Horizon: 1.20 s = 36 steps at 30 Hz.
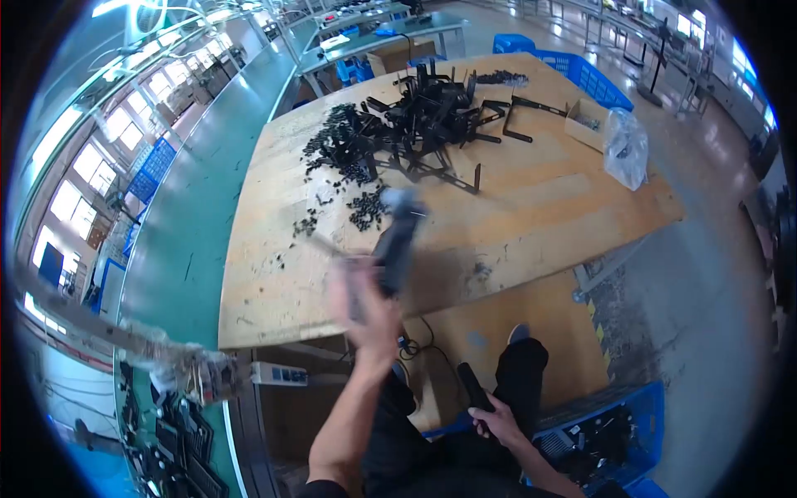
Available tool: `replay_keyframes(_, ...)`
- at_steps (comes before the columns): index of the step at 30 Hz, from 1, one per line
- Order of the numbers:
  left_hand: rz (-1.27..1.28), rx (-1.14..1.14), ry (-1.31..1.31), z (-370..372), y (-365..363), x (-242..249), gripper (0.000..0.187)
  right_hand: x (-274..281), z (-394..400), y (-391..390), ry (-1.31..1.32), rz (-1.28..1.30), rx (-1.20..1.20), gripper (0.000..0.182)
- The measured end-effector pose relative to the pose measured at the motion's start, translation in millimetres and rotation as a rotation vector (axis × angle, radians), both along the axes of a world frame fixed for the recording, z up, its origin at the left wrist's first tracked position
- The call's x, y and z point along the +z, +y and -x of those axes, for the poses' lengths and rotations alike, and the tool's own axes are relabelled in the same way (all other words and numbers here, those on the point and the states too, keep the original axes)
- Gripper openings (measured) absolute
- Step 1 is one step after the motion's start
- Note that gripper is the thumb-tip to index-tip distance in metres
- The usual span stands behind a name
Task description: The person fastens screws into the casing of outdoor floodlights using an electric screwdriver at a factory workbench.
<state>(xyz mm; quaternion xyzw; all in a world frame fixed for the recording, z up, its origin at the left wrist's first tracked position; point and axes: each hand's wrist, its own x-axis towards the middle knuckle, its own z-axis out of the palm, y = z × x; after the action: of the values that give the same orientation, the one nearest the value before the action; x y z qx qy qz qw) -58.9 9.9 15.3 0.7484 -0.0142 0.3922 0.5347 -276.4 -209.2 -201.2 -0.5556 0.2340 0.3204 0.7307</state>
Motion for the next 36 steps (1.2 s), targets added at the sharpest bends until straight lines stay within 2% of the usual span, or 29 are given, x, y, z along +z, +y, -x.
replay_keyframes(1,-0.369,-0.027,-0.085,6.4,-8.6,-5.2,0.016,5.6,5.2,0.5,-0.033,0.005,-0.073,0.049)
replay_keyframes(2,-0.399,-0.059,-0.155,6.0,-29.6,-15.3,0.007,8.7,5.8,-2.8,-0.059,0.007,-0.062,0.049)
replay_keyframes(3,-0.383,-0.114,-0.176,6.6,-42.5,-21.8,0.01,10.5,13.5,-4.0,-0.071,0.016,-0.09,0.053)
replay_keyframes(4,-0.561,-0.159,-0.158,0.4,-49.0,-26.5,0.015,10.6,14.1,-4.3,-0.081,0.025,-0.129,0.058)
replay_keyframes(6,-0.593,-0.313,-0.086,-5.0,-56.3,-33.6,0.016,11.3,16.9,-4.1,-0.111,0.039,-0.146,0.06)
replay_keyframes(7,-0.586,-0.318,-0.081,-7.4,-53.8,-39.1,0.016,11.0,19.3,-4.5,-0.135,0.049,-0.155,0.063)
replay_keyframes(10,-0.697,-0.456,-0.008,-31.7,-27.4,-17.6,0.016,1.3,29.6,-13.1,-0.111,0.045,-0.191,0.062)
replay_keyframes(12,-0.507,-0.896,0.411,-61.0,-1.2,17.8,0.02,-9.0,29.7,-14.8,-0.087,0.057,-0.228,0.062)
replay_keyframes(14,-0.549,-0.727,0.324,-118.7,-6.9,29.2,0.022,-16.8,28.4,-12.2,-0.056,0.068,-0.271,0.062)
replay_keyframes(16,-0.926,-0.353,-0.017,-188.5,-33.4,16.8,0.022,-24.3,15.5,-10.7,-0.032,0.082,-0.246,0.064)
replay_keyframes(17,-0.929,-0.364,-0.019,-228.3,-36.0,-0.3,0.022,-32.4,9.4,-7.7,-0.029,0.079,-0.257,0.064)
replay_keyframes(19,-1.348,-0.181,0.318,-294.3,-54.5,-37.7,0.024,-47.2,3.1,-7.5,-0.013,0.108,-0.185,0.061)
replay_keyframes(20,-1.287,-0.184,0.502,-306.0,-59.1,-39.9,0.026,-47.9,3.5,-3.4,-0.003,0.101,-0.181,0.06)
replay_keyframes(21,-1.238,-0.073,0.536,-298.6,-70.9,-27.6,0.018,-45.3,3.2,3.7,0.008,0.107,-0.213,0.059)
replay_keyframes(22,-1.138,-0.119,0.566,-308.4,-76.5,-24.3,0.029,-41.4,2.8,4.4,-0.019,0.078,-0.224,0.058)
replay_keyframes(23,-1.046,-0.049,0.561,-316.0,-85.0,-27.5,0.04,-38.4,3.6,6.0,-0.042,0.049,-0.233,0.058)
replay_keyframes(24,-1.038,-0.05,0.662,-323.4,-89.4,-24.9,0.046,-38.2,3.2,8.0,-0.023,0.085,-0.237,0.058)
replay_keyframes(26,-1.039,-0.01,0.51,-335.0,-84.8,-41.1,0.037,-37.6,1.0,2.4,-0.007,0.138,-0.25,0.058)
replay_keyframes(27,-1.066,-0.021,0.523,-353.1,-79.8,-52.9,0.031,-37.2,-0.2,3.3,-0.009,0.116,-0.238,0.059)
replay_keyframes(30,-1.028,-0.055,0.43,-368.1,-57.0,-53.0,0.033,-51.5,2.3,-0.6,-0.005,0.084,-0.229,0.07)
replay_keyframes(31,-1.011,-0.243,0.469,-381.1,-42.8,-41.5,0.04,-59.3,6.5,-4.0,-0.006,0.102,-0.234,0.073)
replay_keyframes(32,-0.968,-0.358,0.292,-334.5,-50.7,4.3,0.045,-64.8,13.4,1.2,-0.004,0.109,-0.212,0.077)
replay_keyframes(33,-0.97,-0.303,0.354,-341.1,-43.7,15.4,0.045,-59.5,17.2,1.4,0.012,0.147,-0.222,0.079)
replay_keyframes(35,-1.009,-0.147,0.491,-297.7,-46.1,73.5,0.038,-52.0,10.0,-2.9,0.074,0.105,-0.191,0.07)
replay_keyframes(36,-1.154,-0.055,0.358,-303.9,-39.2,79.8,0.029,-57.6,13.1,-0.6,0.067,0.11,-0.249,0.062)
